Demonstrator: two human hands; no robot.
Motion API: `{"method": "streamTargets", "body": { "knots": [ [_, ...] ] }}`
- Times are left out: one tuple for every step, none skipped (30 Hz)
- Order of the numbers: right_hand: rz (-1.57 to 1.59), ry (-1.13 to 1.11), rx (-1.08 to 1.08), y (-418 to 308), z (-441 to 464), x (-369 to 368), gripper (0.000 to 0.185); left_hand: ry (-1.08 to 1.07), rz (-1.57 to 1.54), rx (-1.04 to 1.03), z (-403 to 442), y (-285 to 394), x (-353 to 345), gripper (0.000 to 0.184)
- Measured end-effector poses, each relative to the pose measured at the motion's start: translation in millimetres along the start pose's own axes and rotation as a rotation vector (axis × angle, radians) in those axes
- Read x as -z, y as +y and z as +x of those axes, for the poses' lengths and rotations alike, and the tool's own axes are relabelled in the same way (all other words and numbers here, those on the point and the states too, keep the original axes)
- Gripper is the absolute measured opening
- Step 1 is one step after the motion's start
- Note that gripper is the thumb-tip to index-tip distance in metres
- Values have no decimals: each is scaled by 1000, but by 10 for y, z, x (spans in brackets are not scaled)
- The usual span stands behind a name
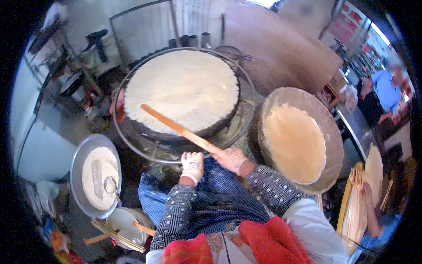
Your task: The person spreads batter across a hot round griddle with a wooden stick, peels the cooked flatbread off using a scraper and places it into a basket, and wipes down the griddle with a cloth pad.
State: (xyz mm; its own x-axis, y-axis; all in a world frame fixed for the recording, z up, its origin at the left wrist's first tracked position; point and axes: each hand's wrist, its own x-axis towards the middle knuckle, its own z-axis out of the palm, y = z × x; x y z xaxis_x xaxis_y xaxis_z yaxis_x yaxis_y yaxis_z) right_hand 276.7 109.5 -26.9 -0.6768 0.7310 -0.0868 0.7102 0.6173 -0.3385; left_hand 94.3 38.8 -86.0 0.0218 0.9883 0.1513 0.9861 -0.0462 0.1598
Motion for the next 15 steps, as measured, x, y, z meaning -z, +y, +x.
{"method": "streamTargets", "body": {
  "knots": [
    [-123, 43, 52, 286, -119, 127, 46, -71, 15, -13, 13, -33, 174, 16],
    [-154, 1, -6, 493, -190, 234, 47, -267, 79, 54, 89, -40, 375, 10],
    [-186, -42, -95, 730, -331, 360, 49, -194, 47, 31, 51, -35, 529, 8],
    [-145, -22, -142, 898, -399, 461, 32, -86, 69, 4, -6, -181, 381, 13],
    [-101, 2, -191, 1033, -386, 516, 30, -302, 87, 108, 24, -251, 438, 24],
    [-103, -7, -310, 1153, -358, 578, 32, -249, 1, 170, -28, -283, 520, 36],
    [37, 9, -289, 1075, -452, 704, 30, -145, -80, 8, -271, -672, 303, 47],
    [-46, 71, -268, 1124, -376, 620, 29, -78, 70, 43, -437, -989, 53, 56],
    [-128, 126, -226, 1190, -252, 566, 29, -61, 125, 30, -536, -1377, -156, 64],
    [-87, 155, -231, 1261, -175, 564, 30, -164, 143, 107, -532, -1453, -33, 66],
    [-49, 182, -222, 1316, -76, 575, 31, -307, 193, 224, -456, -1411, 185, 60],
    [-7, 208, -203, 1357, 38, 580, 32, -342, 246, 211, -443, -1583, 120, 55],
    [-43, 204, -272, 1310, 118, 722, 26, -381, 304, 222, -537, -1805, 109, 49],
    [-78, 300, -160, 1528, 267, 562, 21, -275, 210, 219, -527, -1836, 201, 33],
    [-124, 395, -51, 1724, 408, 411, 29, -306, 192, 184, -671, -2056, 226, 25]
  ]
}}
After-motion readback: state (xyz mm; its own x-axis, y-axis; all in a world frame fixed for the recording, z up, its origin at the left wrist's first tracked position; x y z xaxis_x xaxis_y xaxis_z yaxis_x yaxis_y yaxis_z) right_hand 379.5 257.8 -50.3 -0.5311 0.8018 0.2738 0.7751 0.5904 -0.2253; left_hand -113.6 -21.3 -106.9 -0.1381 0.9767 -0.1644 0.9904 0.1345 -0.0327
